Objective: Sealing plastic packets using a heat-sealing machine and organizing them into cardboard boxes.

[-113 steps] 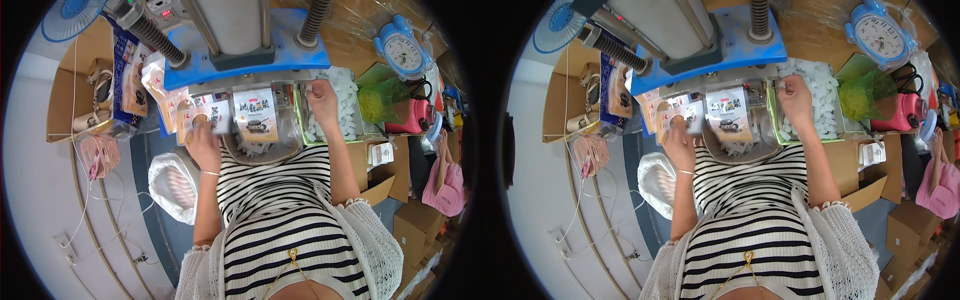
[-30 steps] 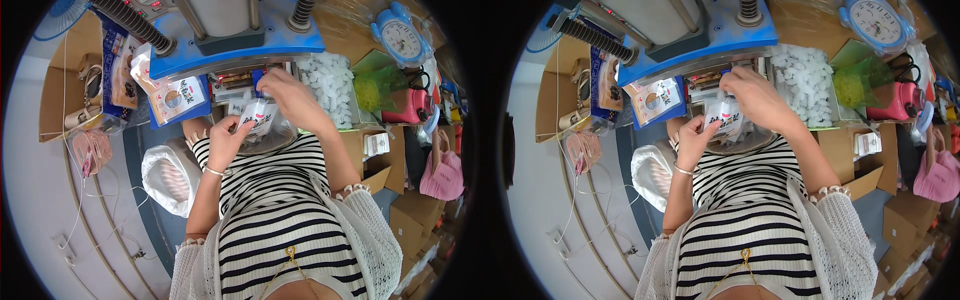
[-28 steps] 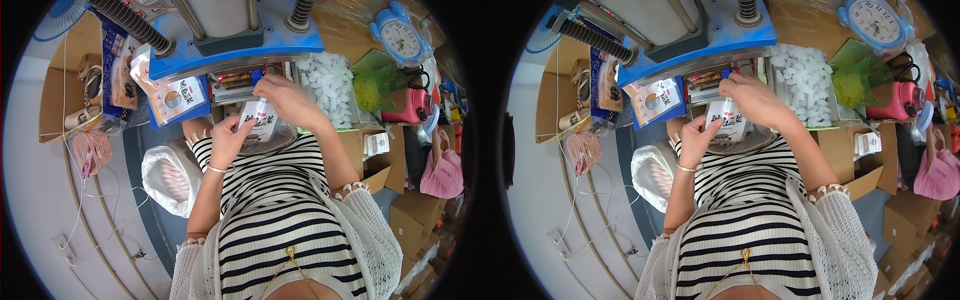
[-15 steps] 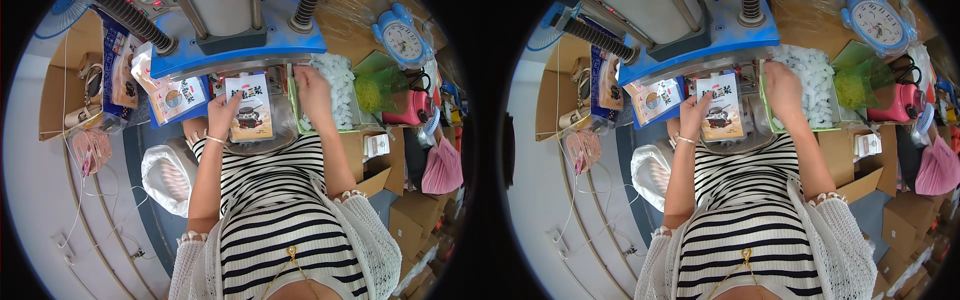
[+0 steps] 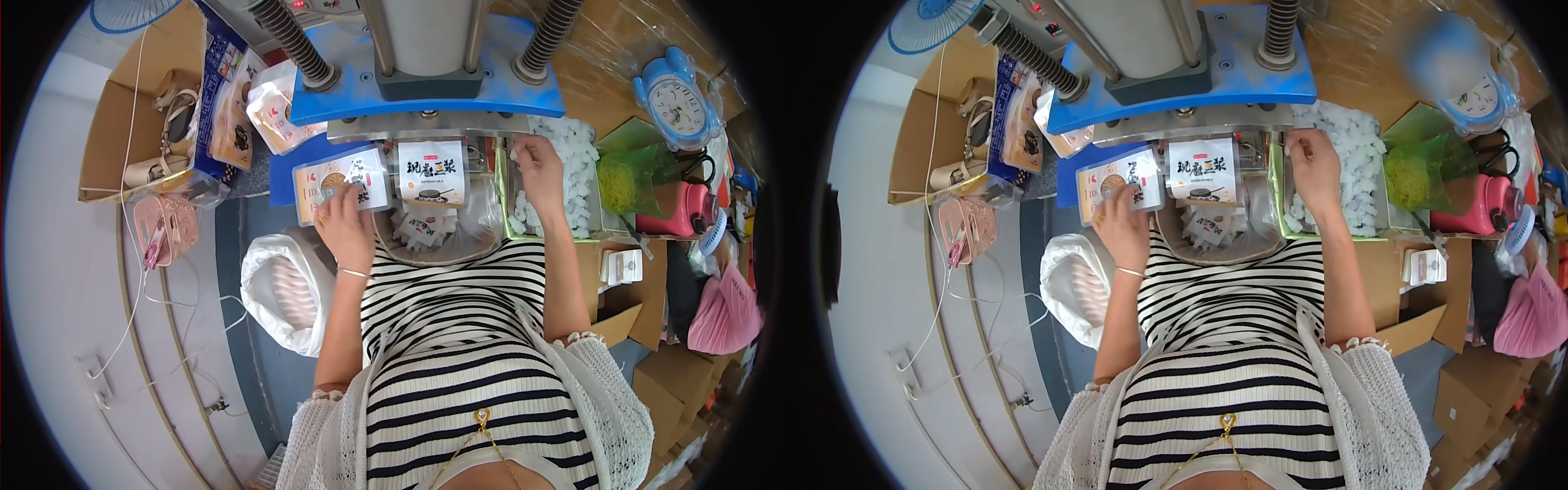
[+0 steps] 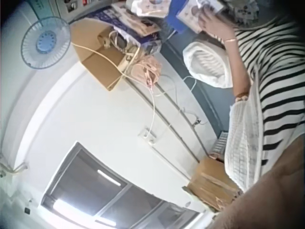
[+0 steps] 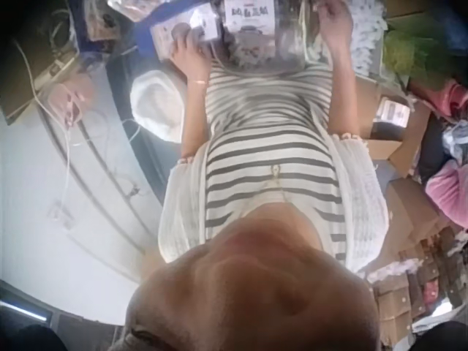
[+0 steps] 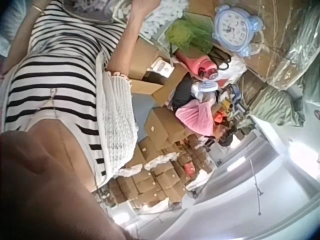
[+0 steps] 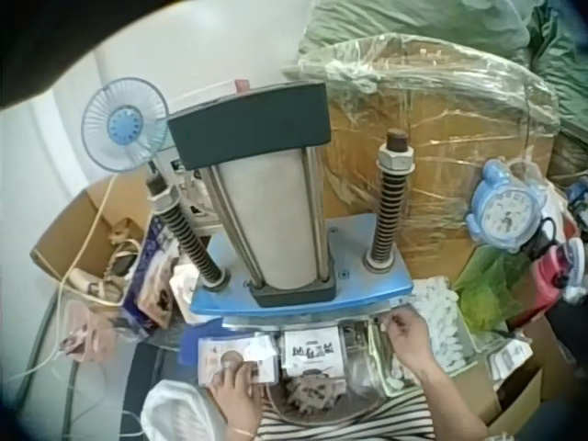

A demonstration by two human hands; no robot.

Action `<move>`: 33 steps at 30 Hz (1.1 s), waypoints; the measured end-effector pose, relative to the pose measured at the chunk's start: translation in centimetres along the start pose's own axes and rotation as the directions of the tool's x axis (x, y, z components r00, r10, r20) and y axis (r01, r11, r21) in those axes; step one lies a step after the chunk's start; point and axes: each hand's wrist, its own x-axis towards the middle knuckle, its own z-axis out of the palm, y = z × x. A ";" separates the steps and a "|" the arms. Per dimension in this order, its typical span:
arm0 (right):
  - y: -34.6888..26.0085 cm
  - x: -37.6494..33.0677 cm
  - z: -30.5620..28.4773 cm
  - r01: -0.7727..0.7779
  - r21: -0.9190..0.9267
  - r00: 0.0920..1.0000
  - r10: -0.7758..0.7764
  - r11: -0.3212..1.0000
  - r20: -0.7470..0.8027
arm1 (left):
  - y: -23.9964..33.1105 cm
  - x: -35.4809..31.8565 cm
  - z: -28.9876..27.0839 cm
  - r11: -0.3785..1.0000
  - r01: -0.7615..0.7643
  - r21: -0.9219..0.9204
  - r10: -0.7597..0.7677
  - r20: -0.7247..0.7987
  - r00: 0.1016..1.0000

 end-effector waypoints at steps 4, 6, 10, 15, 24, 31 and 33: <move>-2.8 -2.6 0.3 -0.185 0.400 0.978 0.208 0.898 -0.014 | -1.5 2.5 -2.2 0.949 0.261 -0.178 -0.225 0.199 0.954; -3.8 -3.4 1.1 -0.108 0.457 0.993 0.114 0.883 0.015 | 0.8 4.0 -5.2 0.783 0.386 -0.487 -0.213 0.373 0.903; -9.4 -3.7 2.4 0.113 0.302 0.983 -0.150 0.947 0.105 | 4.0 3.1 -4.8 0.378 0.643 -0.666 -0.165 0.635 0.754; -9.0 -2.5 3.9 0.344 -0.037 0.870 -0.304 0.938 0.387 | 5.4 1.5 -2.3 0.299 0.725 -0.620 -0.112 0.732 0.672; -6.2 -4.1 4.2 0.053 0.132 0.976 -0.080 0.990 0.204 | 7.1 0.3 -0.7 0.075 0.756 -0.650 -0.107 0.748 0.654; -2.2 -3.7 1.4 -0.044 0.102 0.999 0.041 0.994 0.031 | 6.1 0.7 2.0 -0.025 0.797 -0.604 -0.169 0.788 0.592; -1.4 -3.8 1.6 0.062 0.059 0.998 -0.063 0.996 0.009 | 5.6 1.5 3.0 -0.009 0.793 -0.609 -0.184 0.781 0.597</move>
